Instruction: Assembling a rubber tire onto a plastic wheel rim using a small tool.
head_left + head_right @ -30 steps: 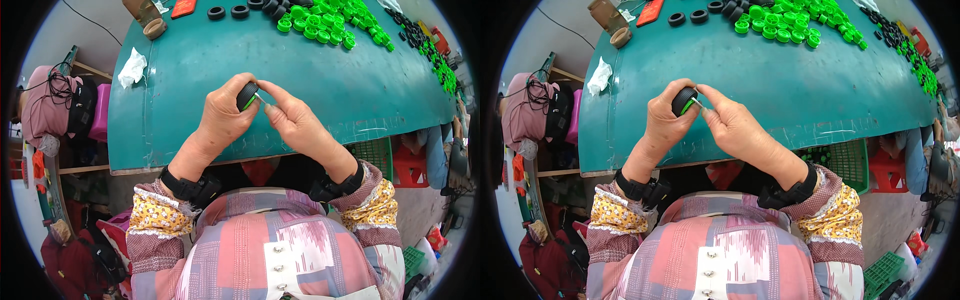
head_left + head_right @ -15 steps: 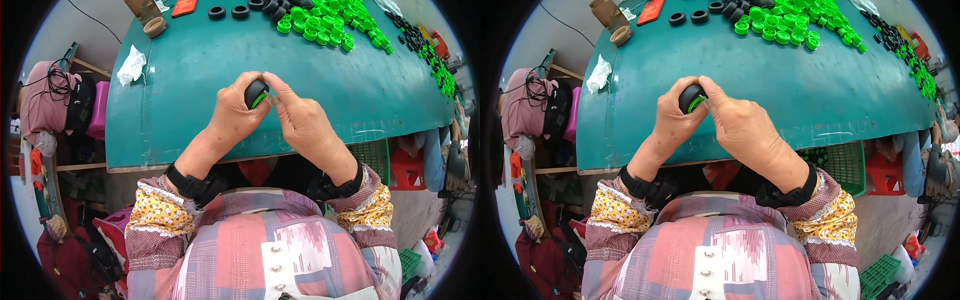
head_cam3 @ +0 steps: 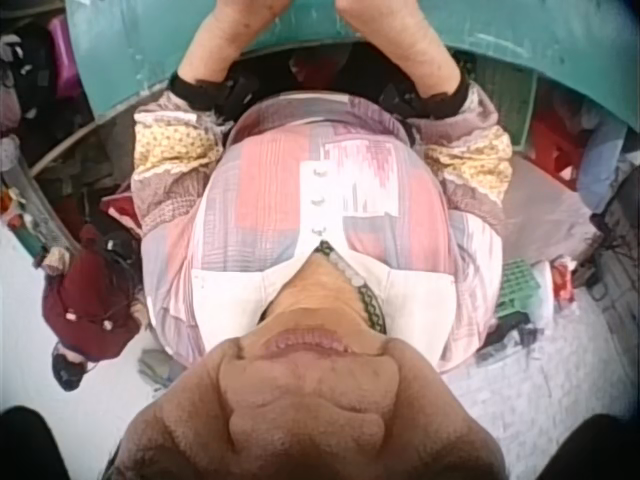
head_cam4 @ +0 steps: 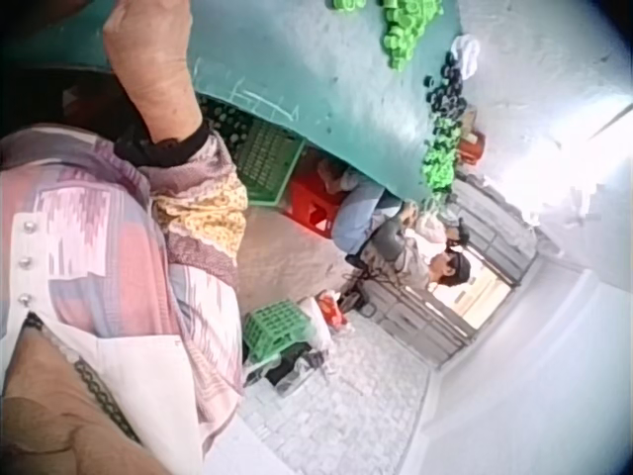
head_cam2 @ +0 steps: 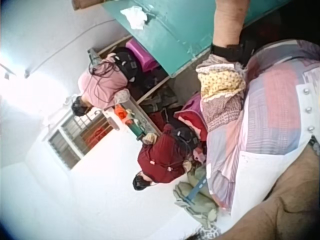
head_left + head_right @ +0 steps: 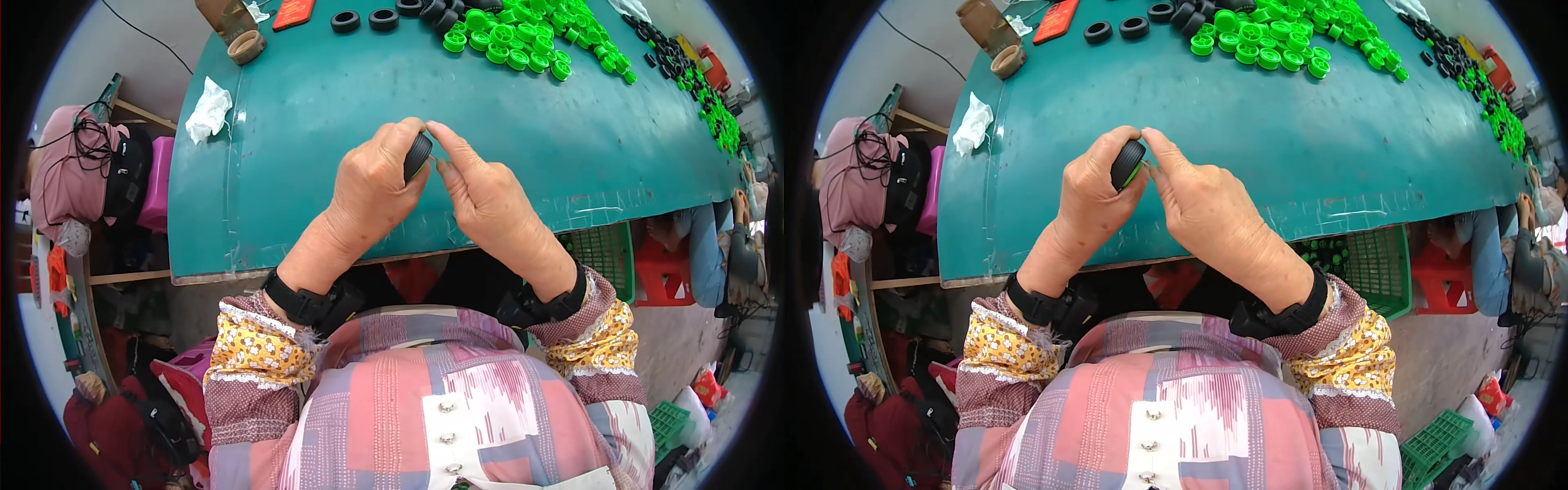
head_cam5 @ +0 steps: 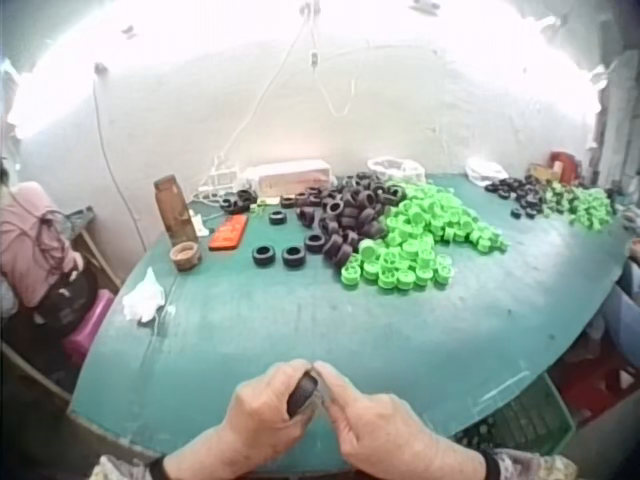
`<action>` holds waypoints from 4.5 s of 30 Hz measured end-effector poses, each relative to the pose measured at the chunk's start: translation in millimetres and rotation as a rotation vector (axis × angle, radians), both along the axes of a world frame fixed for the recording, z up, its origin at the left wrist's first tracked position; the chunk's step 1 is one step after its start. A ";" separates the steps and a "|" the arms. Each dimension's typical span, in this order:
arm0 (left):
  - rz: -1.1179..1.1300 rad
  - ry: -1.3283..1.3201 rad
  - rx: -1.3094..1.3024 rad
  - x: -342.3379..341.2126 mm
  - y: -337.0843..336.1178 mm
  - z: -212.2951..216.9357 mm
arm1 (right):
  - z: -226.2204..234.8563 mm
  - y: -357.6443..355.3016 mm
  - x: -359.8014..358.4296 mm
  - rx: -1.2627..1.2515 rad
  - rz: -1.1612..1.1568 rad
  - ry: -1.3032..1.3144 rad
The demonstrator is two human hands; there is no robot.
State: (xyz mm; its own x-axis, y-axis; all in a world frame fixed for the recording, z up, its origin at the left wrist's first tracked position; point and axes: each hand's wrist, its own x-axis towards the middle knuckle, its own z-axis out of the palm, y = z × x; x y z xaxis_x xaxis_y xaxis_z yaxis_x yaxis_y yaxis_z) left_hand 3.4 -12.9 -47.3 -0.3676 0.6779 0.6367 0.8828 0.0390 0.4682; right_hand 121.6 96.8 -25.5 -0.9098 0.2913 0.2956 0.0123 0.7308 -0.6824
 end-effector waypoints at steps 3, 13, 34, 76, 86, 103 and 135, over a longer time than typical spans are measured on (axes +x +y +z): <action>0.031 0.092 0.025 -0.2 -0.5 3.9 | 0.4 -0.1 -2.1 0.023 0.011 0.021; -0.095 -0.395 0.026 2.1 1.2 0.0 | -8.9 -4.6 1.1 -0.149 0.043 0.135; -0.131 -0.583 -0.018 2.2 2.4 -2.5 | -7.4 -0.8 3.3 -0.156 0.013 0.014; -0.187 -0.581 -0.248 -8.7 -1.2 -6.2 | -14.9 -10.7 3.0 0.012 0.018 0.105; -0.055 -0.520 0.046 5.6 1.0 -10.0 | -14.7 0.7 -7.3 -0.184 0.015 0.055; -0.216 -0.759 -0.127 -9.5 1.2 -1.2 | -8.5 -2.3 -3.3 -0.171 0.003 0.033; -0.169 -0.560 -0.059 -7.2 6.7 -4.1 | -13.6 -10.3 -4.1 0.039 -0.052 0.066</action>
